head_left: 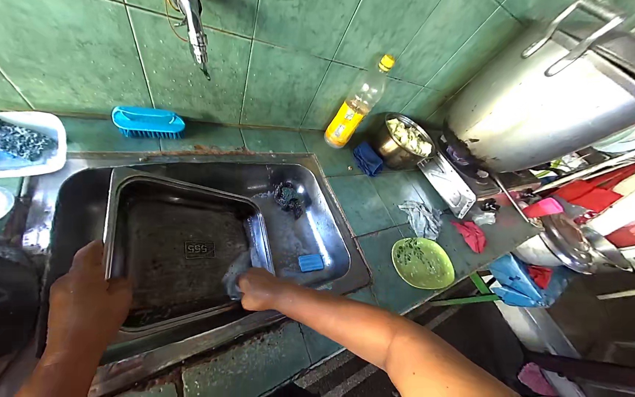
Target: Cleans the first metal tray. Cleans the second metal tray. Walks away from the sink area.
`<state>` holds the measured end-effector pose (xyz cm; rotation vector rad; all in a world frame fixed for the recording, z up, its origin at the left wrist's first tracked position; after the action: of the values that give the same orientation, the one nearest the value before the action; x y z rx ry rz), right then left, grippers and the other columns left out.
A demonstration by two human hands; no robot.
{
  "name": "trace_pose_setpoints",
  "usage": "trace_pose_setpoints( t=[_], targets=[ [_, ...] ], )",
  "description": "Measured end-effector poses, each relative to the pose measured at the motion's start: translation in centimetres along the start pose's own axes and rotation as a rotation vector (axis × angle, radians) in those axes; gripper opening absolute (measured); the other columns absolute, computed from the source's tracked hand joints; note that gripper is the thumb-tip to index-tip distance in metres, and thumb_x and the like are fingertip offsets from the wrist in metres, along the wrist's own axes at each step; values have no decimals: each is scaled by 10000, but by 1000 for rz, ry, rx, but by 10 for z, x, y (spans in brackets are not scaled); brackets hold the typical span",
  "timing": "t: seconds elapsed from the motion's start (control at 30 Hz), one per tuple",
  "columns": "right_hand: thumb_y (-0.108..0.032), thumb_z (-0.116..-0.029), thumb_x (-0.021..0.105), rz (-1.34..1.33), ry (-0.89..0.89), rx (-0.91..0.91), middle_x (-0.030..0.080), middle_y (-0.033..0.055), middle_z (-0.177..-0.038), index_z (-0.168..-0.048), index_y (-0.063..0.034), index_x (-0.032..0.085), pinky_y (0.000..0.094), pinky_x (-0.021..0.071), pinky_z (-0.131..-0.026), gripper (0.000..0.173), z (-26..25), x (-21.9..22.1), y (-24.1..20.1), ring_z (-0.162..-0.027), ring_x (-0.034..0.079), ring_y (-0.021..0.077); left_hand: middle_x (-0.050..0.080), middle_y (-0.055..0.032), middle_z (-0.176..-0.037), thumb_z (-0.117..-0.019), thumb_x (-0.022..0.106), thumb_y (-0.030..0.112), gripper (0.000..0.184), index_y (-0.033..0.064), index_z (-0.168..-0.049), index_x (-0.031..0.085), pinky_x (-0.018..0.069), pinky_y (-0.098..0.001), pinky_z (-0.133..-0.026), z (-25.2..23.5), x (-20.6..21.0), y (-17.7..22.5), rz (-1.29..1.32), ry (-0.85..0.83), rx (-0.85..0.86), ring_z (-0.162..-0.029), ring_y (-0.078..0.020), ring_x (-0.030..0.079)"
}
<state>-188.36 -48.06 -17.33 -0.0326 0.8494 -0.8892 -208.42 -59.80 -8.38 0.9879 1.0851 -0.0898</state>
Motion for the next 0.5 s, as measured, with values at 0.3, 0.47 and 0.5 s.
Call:
trace_pose_setpoints(
  t=[0.3, 0.47, 0.5],
  targets=[
    [-168, -965, 700, -163, 79, -282, 699, 241, -1110, -1113, 52, 691, 607, 530, -918, 265, -40, 0, -130, -1096, 669, 398, 563, -405, -1295, -933, 618, -77, 542, -91, -1447, 445, 428, -733, -982, -5, 55, -43, 74, -81, -124, -1208, -578, 562],
    [-106, -1012, 630, -393, 264, -446, 722, 232, -1100, -1129, 51, 720, 587, 528, -947, 216, -60, -2, -111, -1076, 685, 367, 583, -409, -1204, -950, 635, -36, 465, -118, -1372, 459, 443, -734, -949, -38, 65, -42, 8, -150, -64, -1149, -583, 583],
    [-95, -1004, 637, -351, 255, -469, 716, 228, -1127, -1143, 36, 728, 587, 527, -953, 212, -58, 0, -104, -1089, 680, 368, 591, -407, -1199, -947, 649, -27, 473, -118, -1371, 463, 449, -726, -952, -41, 72, -42, -6, -165, -62, -1145, -576, 592]
  ],
)
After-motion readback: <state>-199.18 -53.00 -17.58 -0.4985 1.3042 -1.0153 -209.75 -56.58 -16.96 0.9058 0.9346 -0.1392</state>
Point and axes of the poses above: each hand's wrist, its own z-axis away from the middle knuckle, its own x-axis out of the palm, y = z × x, the point moved 6 cm from there along -z, towards the middle knuckle
